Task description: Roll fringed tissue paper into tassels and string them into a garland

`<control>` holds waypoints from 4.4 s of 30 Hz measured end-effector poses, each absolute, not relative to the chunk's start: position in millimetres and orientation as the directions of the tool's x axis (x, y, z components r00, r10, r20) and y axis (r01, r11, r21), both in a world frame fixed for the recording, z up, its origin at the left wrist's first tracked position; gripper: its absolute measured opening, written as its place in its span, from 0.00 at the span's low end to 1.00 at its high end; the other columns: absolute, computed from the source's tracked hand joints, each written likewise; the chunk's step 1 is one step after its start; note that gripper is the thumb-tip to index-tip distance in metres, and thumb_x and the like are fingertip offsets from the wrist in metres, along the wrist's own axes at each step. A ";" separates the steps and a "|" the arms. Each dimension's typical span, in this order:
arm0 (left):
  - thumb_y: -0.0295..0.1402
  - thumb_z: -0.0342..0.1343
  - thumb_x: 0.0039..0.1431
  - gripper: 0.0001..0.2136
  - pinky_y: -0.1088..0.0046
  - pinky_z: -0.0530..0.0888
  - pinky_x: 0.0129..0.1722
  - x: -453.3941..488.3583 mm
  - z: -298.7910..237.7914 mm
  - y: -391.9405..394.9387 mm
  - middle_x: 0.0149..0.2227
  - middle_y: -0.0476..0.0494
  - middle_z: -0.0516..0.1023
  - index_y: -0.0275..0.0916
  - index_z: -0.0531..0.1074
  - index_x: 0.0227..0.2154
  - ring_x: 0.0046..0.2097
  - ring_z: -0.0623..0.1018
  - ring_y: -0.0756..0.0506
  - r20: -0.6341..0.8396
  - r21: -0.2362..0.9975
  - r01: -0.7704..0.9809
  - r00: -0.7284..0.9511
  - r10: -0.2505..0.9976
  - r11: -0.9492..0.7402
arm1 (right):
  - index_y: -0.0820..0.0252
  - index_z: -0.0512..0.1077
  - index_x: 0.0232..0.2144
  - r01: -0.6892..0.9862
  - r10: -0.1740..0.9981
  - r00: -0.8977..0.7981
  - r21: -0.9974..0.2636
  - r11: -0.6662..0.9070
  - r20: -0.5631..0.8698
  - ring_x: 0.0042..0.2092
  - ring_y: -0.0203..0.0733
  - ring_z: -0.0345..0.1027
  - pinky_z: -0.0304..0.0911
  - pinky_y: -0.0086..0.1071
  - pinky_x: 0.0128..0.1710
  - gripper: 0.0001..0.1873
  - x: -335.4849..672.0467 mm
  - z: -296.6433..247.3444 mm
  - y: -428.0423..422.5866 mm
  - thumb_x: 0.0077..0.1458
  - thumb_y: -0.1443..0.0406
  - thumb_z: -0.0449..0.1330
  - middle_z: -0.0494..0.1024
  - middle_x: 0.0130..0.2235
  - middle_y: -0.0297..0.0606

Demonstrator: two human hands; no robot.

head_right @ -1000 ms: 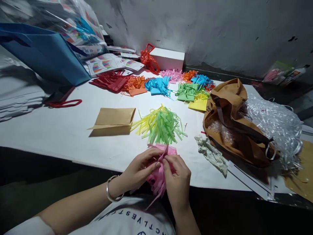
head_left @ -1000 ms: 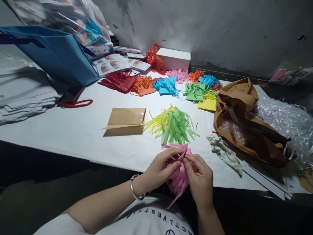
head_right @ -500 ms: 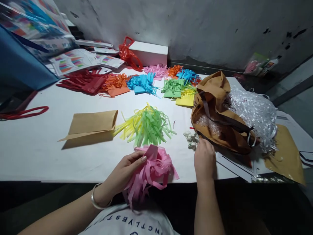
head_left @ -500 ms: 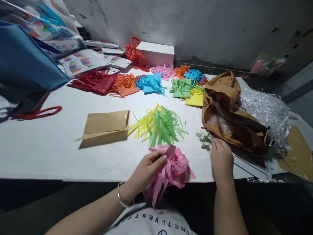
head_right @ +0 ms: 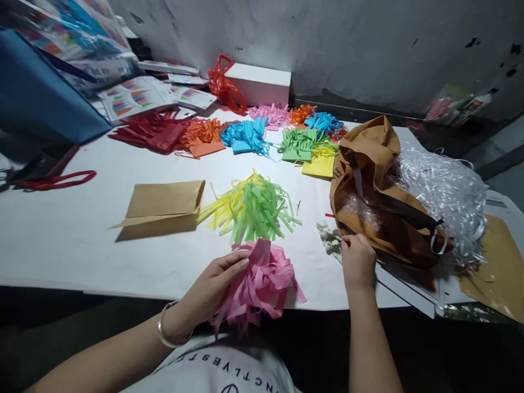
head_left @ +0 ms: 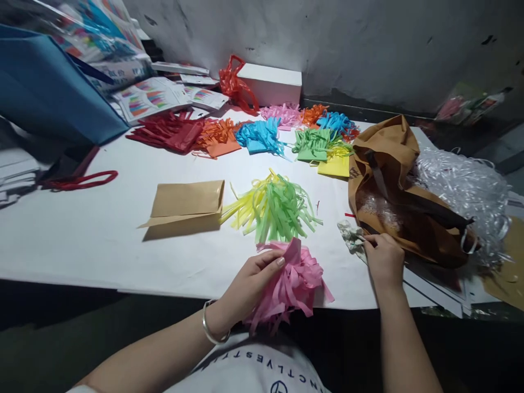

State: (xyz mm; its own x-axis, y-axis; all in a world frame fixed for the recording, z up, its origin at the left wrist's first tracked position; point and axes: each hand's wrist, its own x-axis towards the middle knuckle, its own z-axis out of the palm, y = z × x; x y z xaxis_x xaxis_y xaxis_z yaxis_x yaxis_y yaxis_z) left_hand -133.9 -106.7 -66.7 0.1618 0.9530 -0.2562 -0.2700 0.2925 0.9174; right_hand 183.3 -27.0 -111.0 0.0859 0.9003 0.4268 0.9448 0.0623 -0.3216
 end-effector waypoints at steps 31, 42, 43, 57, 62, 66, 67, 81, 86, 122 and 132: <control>0.43 0.58 0.64 0.13 0.70 0.70 0.47 -126.5 -66.1 -125.4 0.41 0.43 0.75 0.38 0.74 0.42 0.44 0.74 0.45 -0.094 0.965 -0.208 0.298 0.950 0.161 | 0.57 0.65 0.23 0.468 0.948 -0.003 -0.837 0.283 0.319 0.32 0.37 0.65 0.61 0.29 0.32 0.14 29.8 -64.6 -139.9 0.56 0.69 0.65 0.68 0.26 0.30; 0.41 0.64 0.59 0.12 0.74 0.68 0.42 -124.1 -74.5 -123.3 0.36 0.46 0.74 0.35 0.77 0.36 0.38 0.71 0.49 -0.285 0.822 -0.401 0.325 0.902 0.404 | 0.55 0.69 0.35 0.548 0.882 -0.025 -0.732 0.406 0.470 0.42 0.38 0.71 0.68 0.32 0.44 0.08 42.2 -58.2 -136.6 0.59 0.73 0.60 0.73 0.39 0.36; 0.41 0.64 0.59 0.12 0.73 0.69 0.42 -123.3 -74.1 -123.7 0.36 0.45 0.75 0.35 0.78 0.36 0.39 0.72 0.48 -0.291 0.806 -0.421 0.331 0.898 0.416 | 0.55 0.70 0.39 0.605 0.837 -0.072 -0.644 0.469 0.542 0.45 0.39 0.71 0.69 0.34 0.46 0.10 41.9 -58.4 -138.5 0.59 0.76 0.58 0.73 0.42 0.38; 0.37 0.62 0.61 0.08 0.74 0.69 0.43 -122.8 -69.8 -124.2 0.37 0.46 0.76 0.36 0.78 0.35 0.39 0.73 0.49 -0.250 0.828 -0.413 0.334 0.909 0.380 | 0.60 0.70 0.42 0.582 0.849 -0.188 -0.640 0.501 0.494 0.49 0.42 0.68 0.68 0.37 0.50 0.10 43.9 -54.3 -146.9 0.58 0.74 0.58 0.71 0.45 0.43; 0.38 0.62 0.61 0.09 0.74 0.69 0.43 -123.5 -71.1 -124.4 0.37 0.46 0.75 0.36 0.77 0.34 0.39 0.73 0.48 -0.260 0.838 -0.392 0.328 0.908 0.381 | 0.59 0.70 0.42 0.536 0.867 -0.201 -0.689 0.487 0.457 0.50 0.44 0.67 0.68 0.40 0.50 0.09 45.7 -53.9 -148.0 0.58 0.72 0.59 0.71 0.45 0.43; 0.40 0.62 0.61 0.11 0.70 0.71 0.45 -124.3 -71.4 -123.9 0.38 0.43 0.75 0.36 0.77 0.35 0.41 0.73 0.46 -0.254 0.878 -0.322 0.314 0.915 0.354 | 0.57 0.71 0.40 0.539 0.871 -0.184 -0.695 0.476 0.455 0.49 0.45 0.68 0.68 0.42 0.49 0.08 44.8 -55.2 -147.4 0.59 0.72 0.59 0.72 0.45 0.42; 0.40 0.62 0.61 0.11 0.70 0.71 0.46 -124.4 -70.9 -123.9 0.38 0.43 0.76 0.36 0.77 0.36 0.41 0.74 0.46 -0.241 0.893 -0.299 0.312 0.919 0.336 | 0.57 0.71 0.39 0.542 0.871 -0.171 -0.693 0.474 0.461 0.48 0.44 0.69 0.69 0.41 0.48 0.08 44.4 -56.0 -147.0 0.59 0.73 0.59 0.72 0.44 0.41; 0.41 0.60 0.62 0.12 0.68 0.71 0.47 -127.9 -67.6 -124.2 0.40 0.42 0.76 0.37 0.75 0.38 0.44 0.74 0.44 -0.098 0.975 -0.160 0.313 0.945 0.154 | 0.55 0.74 0.31 0.430 0.946 -0.155 -0.843 0.324 0.284 0.45 0.40 0.70 0.67 0.36 0.46 0.05 47.9 -59.8 -143.6 0.60 0.68 0.61 0.73 0.40 0.35; 0.44 0.63 0.59 0.14 0.68 0.71 0.46 -126.1 -69.5 -123.2 0.38 0.43 0.76 0.36 0.76 0.36 0.41 0.74 0.45 -0.217 0.919 -0.263 0.282 0.935 0.293 | 0.53 0.77 0.35 0.363 0.968 -0.191 -0.904 0.224 0.163 0.48 0.41 0.70 0.68 0.31 0.42 0.08 52.7 -58.7 -142.7 0.63 0.65 0.58 0.73 0.44 0.38; 0.33 0.55 0.65 0.08 0.74 0.69 0.35 -136.5 -56.1 -116.0 0.30 0.47 0.74 0.36 0.73 0.32 0.33 0.71 0.49 0.048 0.986 0.131 0.372 0.927 -0.104 | 0.56 0.69 0.32 0.383 0.936 0.069 -0.876 0.294 0.345 0.42 0.39 0.68 0.65 0.32 0.40 0.05 50.4 -62.8 -146.2 0.59 0.70 0.59 0.72 0.37 0.34; 0.22 0.51 0.64 0.08 0.75 0.72 0.33 -134.0 -59.5 -127.0 0.35 0.42 0.75 0.36 0.69 0.44 0.34 0.74 0.48 0.431 0.685 0.446 0.390 0.813 -0.577 | 0.68 0.61 0.57 0.731 0.784 -0.018 -0.527 0.433 0.621 0.54 0.54 0.66 0.65 0.51 0.53 0.29 29.4 -55.7 -149.3 0.55 0.67 0.64 0.70 0.51 0.55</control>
